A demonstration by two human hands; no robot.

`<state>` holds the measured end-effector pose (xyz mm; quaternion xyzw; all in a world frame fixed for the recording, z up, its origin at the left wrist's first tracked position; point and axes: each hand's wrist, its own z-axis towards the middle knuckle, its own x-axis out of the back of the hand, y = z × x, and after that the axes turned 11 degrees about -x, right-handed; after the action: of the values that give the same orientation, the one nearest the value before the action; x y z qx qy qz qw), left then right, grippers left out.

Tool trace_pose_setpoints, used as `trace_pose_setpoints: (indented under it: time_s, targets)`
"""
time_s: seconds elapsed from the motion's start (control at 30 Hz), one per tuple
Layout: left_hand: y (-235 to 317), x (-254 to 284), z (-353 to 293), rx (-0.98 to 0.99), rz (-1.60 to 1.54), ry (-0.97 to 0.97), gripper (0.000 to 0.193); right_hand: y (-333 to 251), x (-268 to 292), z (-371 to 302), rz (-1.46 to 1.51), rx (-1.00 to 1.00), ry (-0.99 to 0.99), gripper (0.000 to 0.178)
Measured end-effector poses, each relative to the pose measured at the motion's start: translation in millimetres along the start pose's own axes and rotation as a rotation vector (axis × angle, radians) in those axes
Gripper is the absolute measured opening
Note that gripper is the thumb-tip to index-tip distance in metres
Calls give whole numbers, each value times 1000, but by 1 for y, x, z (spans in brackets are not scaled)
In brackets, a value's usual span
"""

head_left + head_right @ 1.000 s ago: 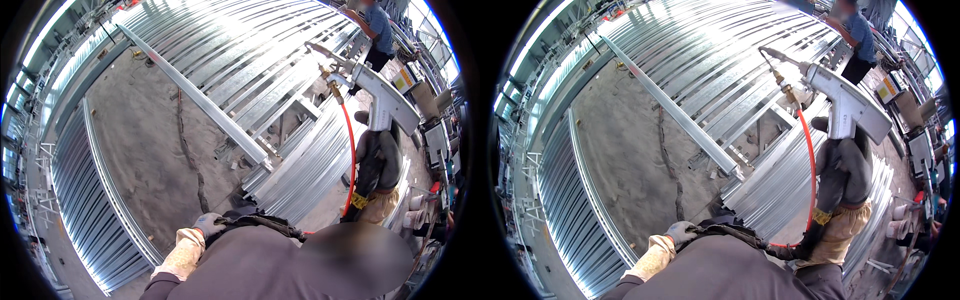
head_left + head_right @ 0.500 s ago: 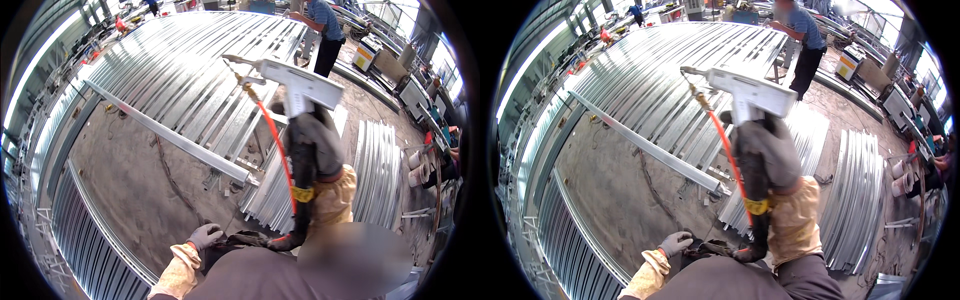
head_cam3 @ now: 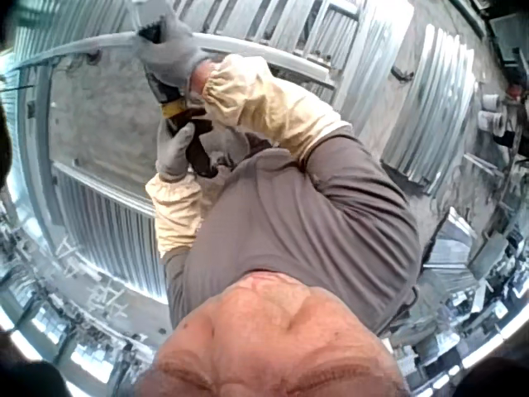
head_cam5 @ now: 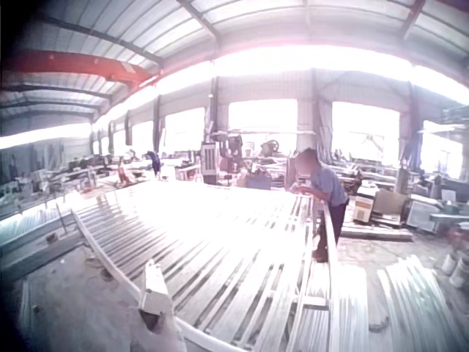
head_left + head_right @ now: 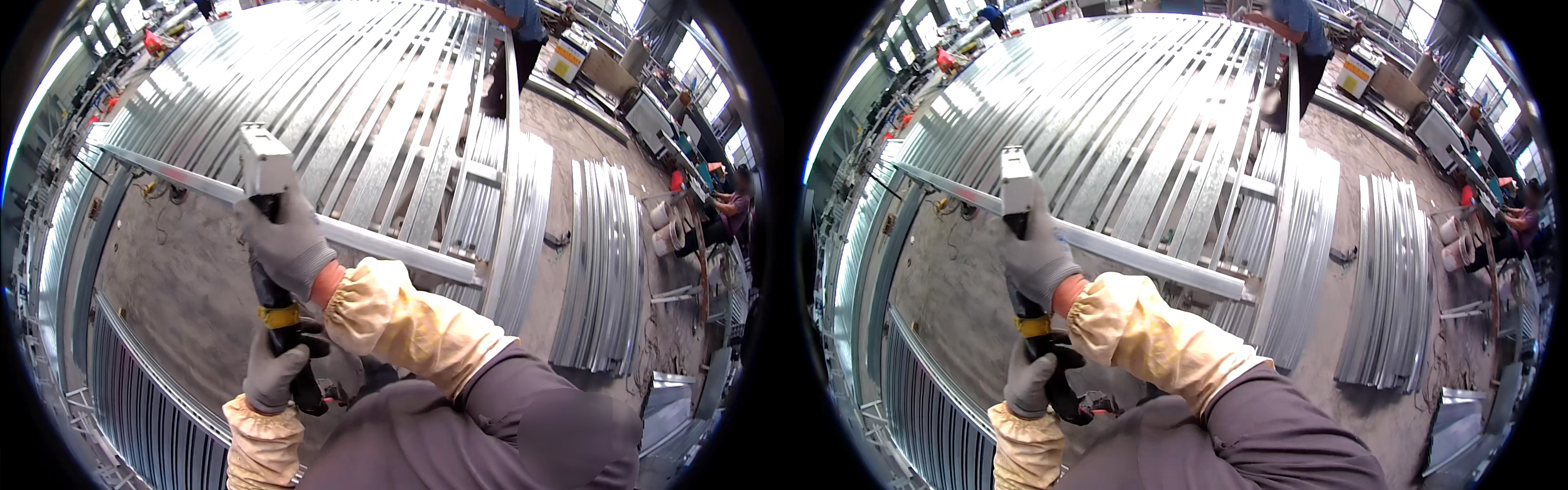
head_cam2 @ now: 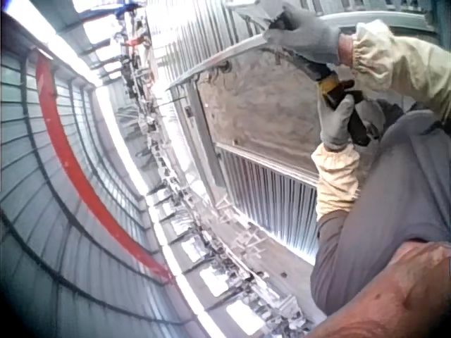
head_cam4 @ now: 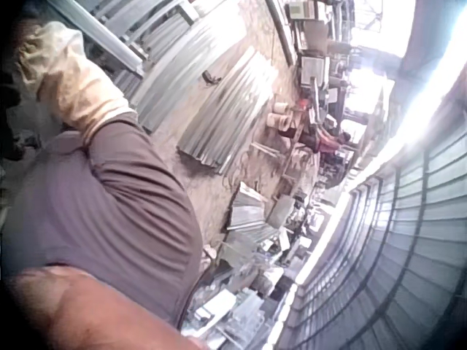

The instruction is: The person welds a long metal frame using a handheld welding torch, moving along the seam to create a continuous weld. The person repositions the frame and continues welding additional sections in a workshop environment.

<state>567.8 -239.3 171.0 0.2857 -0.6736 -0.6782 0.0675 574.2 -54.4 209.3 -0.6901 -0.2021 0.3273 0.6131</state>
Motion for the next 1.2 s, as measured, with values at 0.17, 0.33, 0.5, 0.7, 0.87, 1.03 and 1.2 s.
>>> trace_pose_setpoints:
  time_s: [0.17,0.33,0.5,0.7,0.87,1.03,1.2]
  targets:
    - [-5,37,0,174,194,215,39,36,-20,-10,-84,64,-165,82]
    - [-19,71,-11,134,289,351,44,90,80,14,-72,-213,-243,59]
    - [-31,125,-15,151,348,594,41,157,239,45,-250,-354,404,30]
    - [-65,178,2,396,334,819,15,172,263,50,-454,-643,220,31]
    - [-91,192,20,682,223,929,19,174,261,69,-714,-741,-47,37]
    - [-107,195,23,761,181,844,16,169,245,96,-963,-874,-361,43]
    - [-118,189,39,686,325,697,16,180,243,104,-1067,-898,-448,46]
